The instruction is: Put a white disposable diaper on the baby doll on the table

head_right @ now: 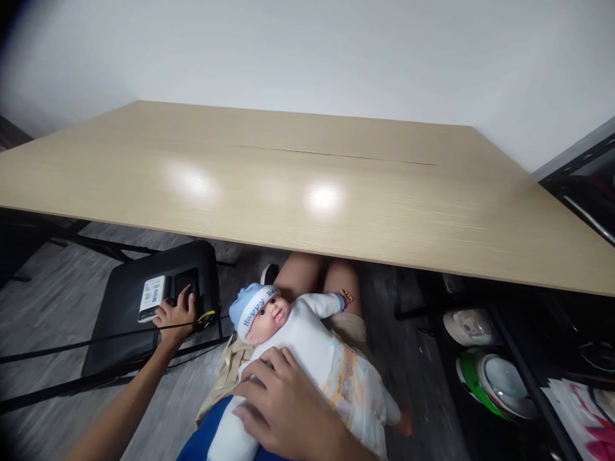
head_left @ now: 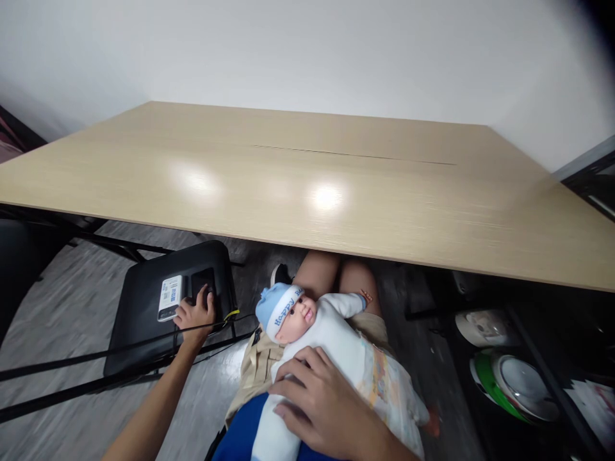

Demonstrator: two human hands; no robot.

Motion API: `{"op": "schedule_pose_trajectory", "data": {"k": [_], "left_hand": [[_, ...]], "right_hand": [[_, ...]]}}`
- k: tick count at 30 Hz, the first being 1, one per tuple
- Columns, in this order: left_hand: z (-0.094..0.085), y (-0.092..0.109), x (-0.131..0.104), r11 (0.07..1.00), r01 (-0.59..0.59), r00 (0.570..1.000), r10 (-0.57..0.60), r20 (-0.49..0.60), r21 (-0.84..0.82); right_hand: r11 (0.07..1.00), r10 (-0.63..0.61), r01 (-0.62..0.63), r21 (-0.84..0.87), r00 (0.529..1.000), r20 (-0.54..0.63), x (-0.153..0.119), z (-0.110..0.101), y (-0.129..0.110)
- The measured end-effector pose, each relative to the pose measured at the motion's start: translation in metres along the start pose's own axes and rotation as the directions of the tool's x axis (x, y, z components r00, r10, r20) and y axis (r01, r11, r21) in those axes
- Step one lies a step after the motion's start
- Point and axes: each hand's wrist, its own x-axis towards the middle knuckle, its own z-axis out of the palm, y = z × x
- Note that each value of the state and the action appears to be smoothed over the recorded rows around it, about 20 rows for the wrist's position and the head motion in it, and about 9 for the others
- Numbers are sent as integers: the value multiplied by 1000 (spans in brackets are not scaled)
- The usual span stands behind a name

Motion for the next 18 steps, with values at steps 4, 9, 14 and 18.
{"op": "schedule_pose_trajectory", "data": {"k": [4,9,14,18], "left_hand": [[-5,3,-1,1000,17,1000,-17,26,-1],[-7,5,-2,1000,20,1000,-20,12,1],[-6,5,-1,1000,18,1000,-18,-5,12],[-5,4,-1,1000,12,1000,-12,2,7]], "right_hand": [[1000,-2,2,3,1000,-1,0,0,0],[1000,-1,1,3,1000,5,1,0,1],[1000,-3,3,8,1000,1,0,-1,1],[1000,-2,2,7,1000,-1,-1,0,0]]}}
